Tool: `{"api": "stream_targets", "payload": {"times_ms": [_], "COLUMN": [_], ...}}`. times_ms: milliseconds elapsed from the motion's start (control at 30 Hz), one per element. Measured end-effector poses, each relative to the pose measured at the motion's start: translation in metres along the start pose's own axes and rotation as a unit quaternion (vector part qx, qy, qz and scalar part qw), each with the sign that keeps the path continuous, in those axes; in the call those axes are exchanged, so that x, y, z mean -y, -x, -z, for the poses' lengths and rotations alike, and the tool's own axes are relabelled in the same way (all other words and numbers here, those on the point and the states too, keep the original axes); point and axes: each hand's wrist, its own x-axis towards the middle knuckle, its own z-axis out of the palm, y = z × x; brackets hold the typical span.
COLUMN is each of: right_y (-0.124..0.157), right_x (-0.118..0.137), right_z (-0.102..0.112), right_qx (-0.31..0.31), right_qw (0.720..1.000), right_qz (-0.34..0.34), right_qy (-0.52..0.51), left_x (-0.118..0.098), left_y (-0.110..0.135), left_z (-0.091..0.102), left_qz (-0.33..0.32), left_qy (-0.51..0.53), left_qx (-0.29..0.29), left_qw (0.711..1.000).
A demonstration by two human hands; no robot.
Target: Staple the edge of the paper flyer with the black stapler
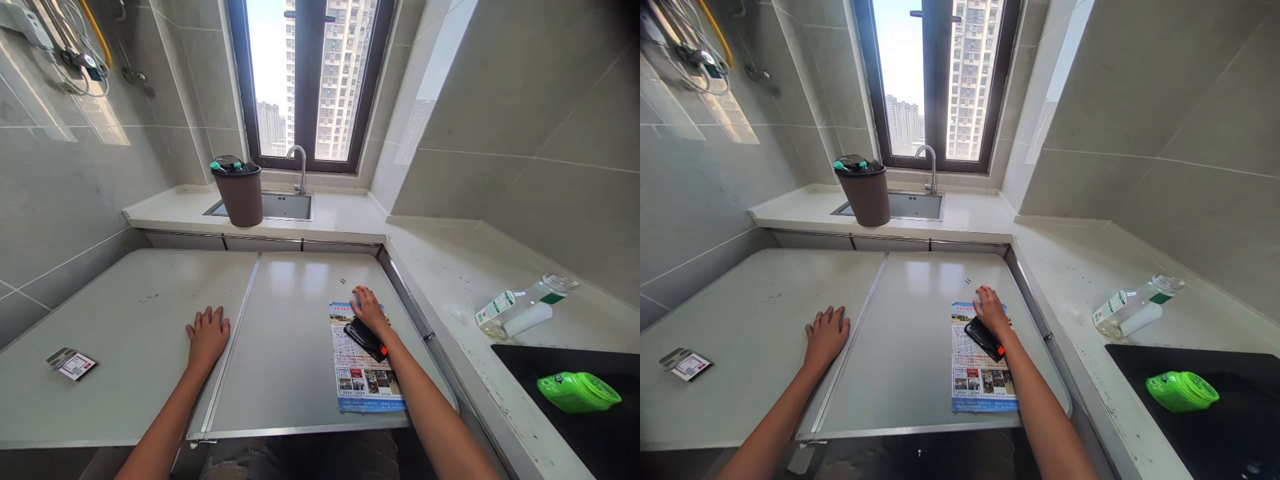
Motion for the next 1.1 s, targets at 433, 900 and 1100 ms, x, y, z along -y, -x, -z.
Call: {"api": "stream_targets", "payload": {"times_ms": [433, 900, 1100], "right_y": [-0.011, -0.039, -0.053], "right_x": [0.005, 0.032, 0.082], "right_z": [-0.012, -0.029, -0.061], "right_qx": [0.159, 0.201, 0.198], "right_qw": [0.981, 0.971, 0.974], "right_qz": [-0.046, -0.057, -0.055], "right_qy": [0.103, 0.117, 0.097], "left_x": [0.002, -0.003, -0.004], "left_y": [-0.001, 0.001, 0.001], "left_z": [-0.003, 0.001, 0.0], "left_qz": [-0.001, 0.006, -0.003], "left_qy": [0.0, 0.004, -0.007], "left_qx": [-0.002, -0.003, -0.007], "left_qw": [1.0, 1.0, 1.0]}}
